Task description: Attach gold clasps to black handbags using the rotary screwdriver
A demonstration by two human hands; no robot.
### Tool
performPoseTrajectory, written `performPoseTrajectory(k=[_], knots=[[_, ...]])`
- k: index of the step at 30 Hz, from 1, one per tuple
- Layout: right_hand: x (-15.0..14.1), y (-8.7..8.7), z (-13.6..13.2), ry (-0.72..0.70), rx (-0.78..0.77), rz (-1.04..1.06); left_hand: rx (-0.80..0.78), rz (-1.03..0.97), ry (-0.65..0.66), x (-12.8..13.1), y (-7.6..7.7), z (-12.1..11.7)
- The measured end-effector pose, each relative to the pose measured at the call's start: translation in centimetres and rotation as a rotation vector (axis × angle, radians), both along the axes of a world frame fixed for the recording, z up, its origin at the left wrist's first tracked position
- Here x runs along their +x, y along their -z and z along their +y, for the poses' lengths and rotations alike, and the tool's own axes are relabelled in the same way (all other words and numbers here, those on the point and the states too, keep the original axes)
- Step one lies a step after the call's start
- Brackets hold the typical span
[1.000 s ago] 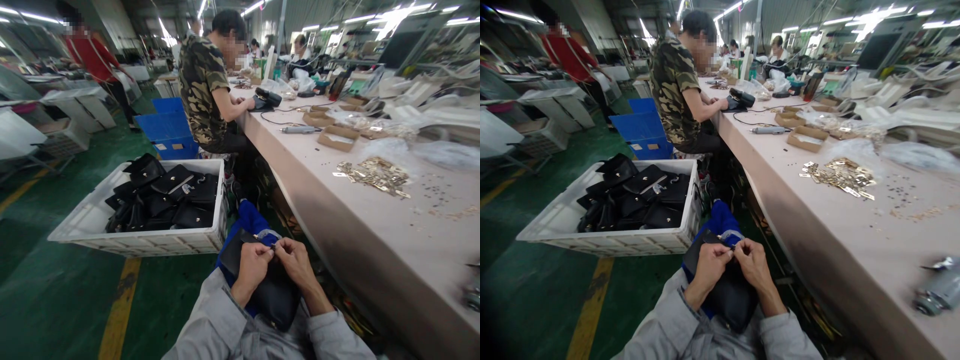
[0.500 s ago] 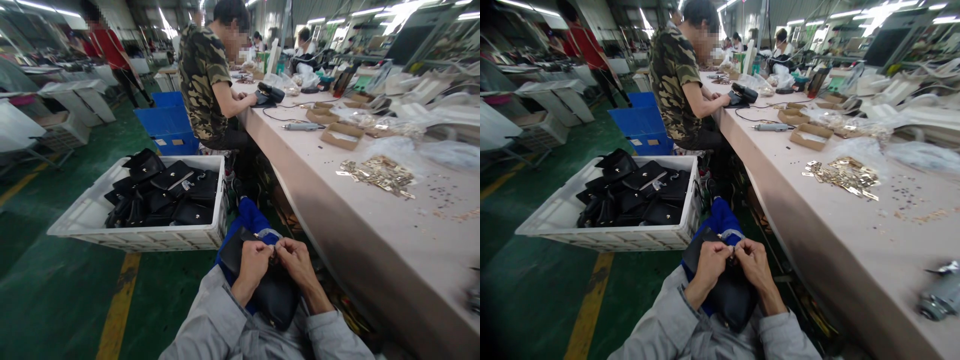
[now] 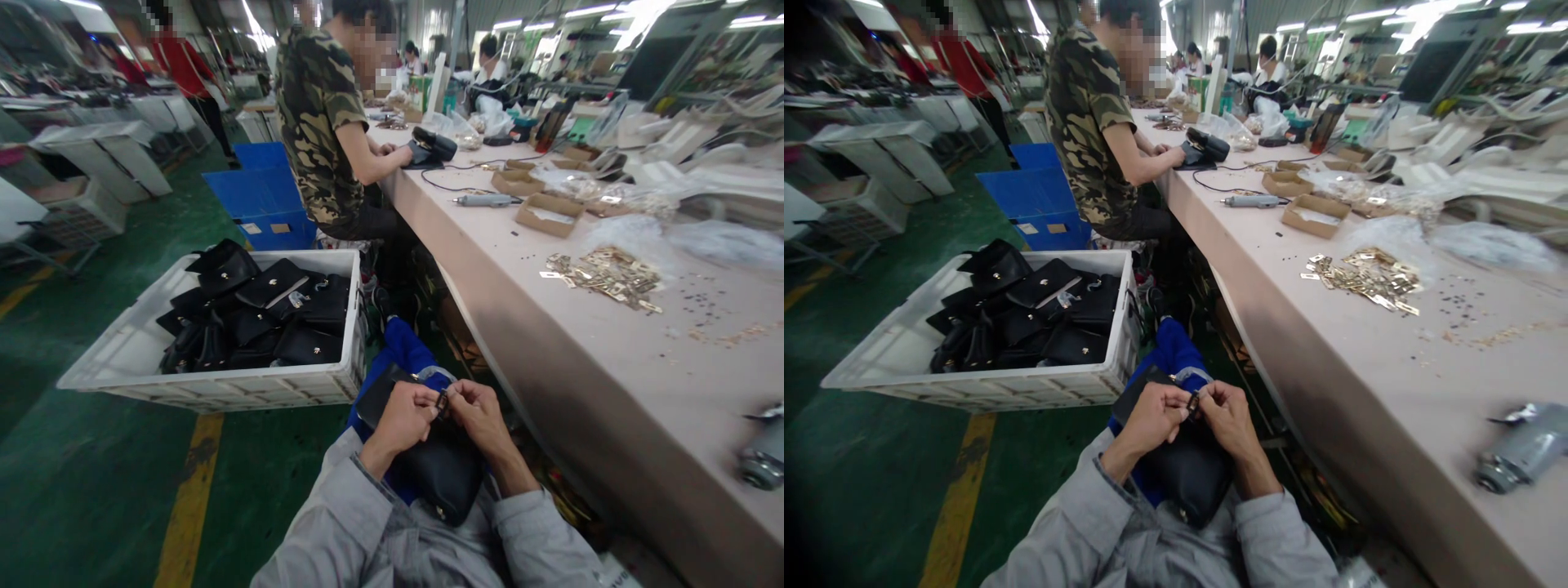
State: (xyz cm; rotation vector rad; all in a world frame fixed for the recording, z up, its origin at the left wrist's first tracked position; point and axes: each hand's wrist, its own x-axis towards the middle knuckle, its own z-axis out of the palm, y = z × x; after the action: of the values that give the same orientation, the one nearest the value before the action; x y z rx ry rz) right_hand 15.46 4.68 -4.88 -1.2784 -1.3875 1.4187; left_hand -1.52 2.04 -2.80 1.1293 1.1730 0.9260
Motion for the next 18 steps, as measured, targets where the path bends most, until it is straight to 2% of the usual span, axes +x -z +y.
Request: performPoseTrajectory(k=[2, 7, 11, 15, 18], knots=[[-0.1, 0.1, 0.1, 0.007, -0.001, 0.018, -0.005, -0.051, 0.032, -0.3, 0.2, 0.1], [-0.3, 0.0, 0.1, 0.005, 0.015, -0.001, -0.032, -0.034, -0.179, 0.4, 1.7, 0.6], [-0.3, -0.4, 0.2, -0.08, 0.104, -0.101, -0.048, -0.002, -0.22, 0.5, 2.3, 1.1], [-0.4, -0.7, -0.1, -0.039, 0.237, -0.179, 0.032, 0.058, -0.141, 0.0, 1.2, 0.5], [-0.4, -0.3, 0.1, -0.034, 0.199, -0.11, 0.224, 0.431, 0.013, -1.2, 0.5, 0.8]])
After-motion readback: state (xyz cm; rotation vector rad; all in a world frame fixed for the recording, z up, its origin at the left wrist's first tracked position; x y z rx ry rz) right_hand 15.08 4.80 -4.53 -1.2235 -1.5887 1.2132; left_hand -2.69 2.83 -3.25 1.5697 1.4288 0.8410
